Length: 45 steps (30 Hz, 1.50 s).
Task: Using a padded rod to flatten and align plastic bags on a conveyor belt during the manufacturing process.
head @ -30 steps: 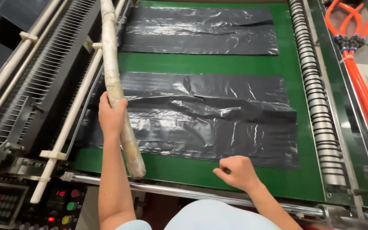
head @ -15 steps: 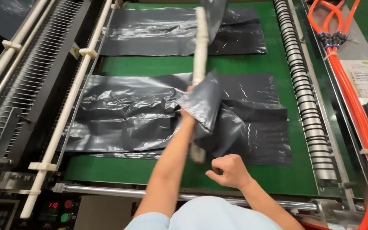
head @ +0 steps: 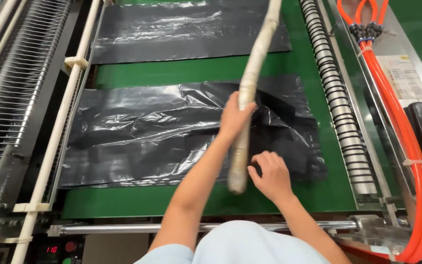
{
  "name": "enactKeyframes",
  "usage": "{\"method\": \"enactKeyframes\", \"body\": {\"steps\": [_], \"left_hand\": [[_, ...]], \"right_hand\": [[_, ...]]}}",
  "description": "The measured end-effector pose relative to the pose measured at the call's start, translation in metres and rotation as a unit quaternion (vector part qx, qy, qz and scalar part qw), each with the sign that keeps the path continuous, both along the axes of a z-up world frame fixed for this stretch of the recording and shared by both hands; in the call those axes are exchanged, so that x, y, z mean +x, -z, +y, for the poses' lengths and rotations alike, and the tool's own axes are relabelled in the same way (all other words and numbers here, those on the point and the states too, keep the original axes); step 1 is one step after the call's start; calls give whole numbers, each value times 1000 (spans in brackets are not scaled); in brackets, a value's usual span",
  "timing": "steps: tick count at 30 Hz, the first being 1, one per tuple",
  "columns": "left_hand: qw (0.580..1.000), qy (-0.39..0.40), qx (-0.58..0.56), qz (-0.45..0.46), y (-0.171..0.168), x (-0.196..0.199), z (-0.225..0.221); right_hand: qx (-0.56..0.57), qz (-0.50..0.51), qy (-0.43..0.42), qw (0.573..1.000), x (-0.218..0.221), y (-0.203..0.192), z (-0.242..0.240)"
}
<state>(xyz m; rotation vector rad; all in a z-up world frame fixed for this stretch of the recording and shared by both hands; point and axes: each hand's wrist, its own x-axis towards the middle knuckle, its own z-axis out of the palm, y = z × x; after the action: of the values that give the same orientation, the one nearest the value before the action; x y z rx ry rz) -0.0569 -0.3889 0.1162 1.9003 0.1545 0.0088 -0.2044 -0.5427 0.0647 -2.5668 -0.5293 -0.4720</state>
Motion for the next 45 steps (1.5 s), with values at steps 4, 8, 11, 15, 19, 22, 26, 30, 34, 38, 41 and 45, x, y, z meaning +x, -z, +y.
{"method": "enactKeyframes", "body": {"steps": [4, 8, 11, 15, 19, 22, 26, 30, 34, 38, 41, 45], "left_hand": [[999, -29, -35, -27, -46, -39, 73], [993, -92, -13, -69, -61, -81, 143], [986, -130, 6, -100, -73, -107, 184], [971, -213, 34, -107, -83, -151, 232], [959, -247, 66, -126, -95, -184, 274], [949, -270, 89, -137, -98, -196, 305], [940, -291, 130, -123, -96, -179, 332], [940, -303, 157, -31, -70, -116, 318], [958, -227, 175, -21, -11, -44, 233], [991, -75, 104, 45, 22, -13, 121], [995, 34, 90, 19, 52, -10, 67], [990, 118, 54, 61, 19, -29, 61]], "right_hand": [[-111, 48, 67, 990, 22, -15, -14], [-102, -99, 216, 966, 61, -25, -24], [-63, -94, 296, 948, 109, -32, -27], [-124, 243, 299, 914, 178, -18, -33], [-196, 175, 286, 921, 237, -9, -48], [-206, -228, 287, 908, 236, -53, -44], [-135, -377, 215, 891, 224, -116, -30], [65, -360, 116, 923, 129, -202, 14], [145, -379, 101, 908, 53, -209, 35], [117, -370, 80, 918, 14, -171, 49], [35, -285, 43, 957, 15, -143, 71], [-195, 173, 66, 963, 33, -93, 73]]}}
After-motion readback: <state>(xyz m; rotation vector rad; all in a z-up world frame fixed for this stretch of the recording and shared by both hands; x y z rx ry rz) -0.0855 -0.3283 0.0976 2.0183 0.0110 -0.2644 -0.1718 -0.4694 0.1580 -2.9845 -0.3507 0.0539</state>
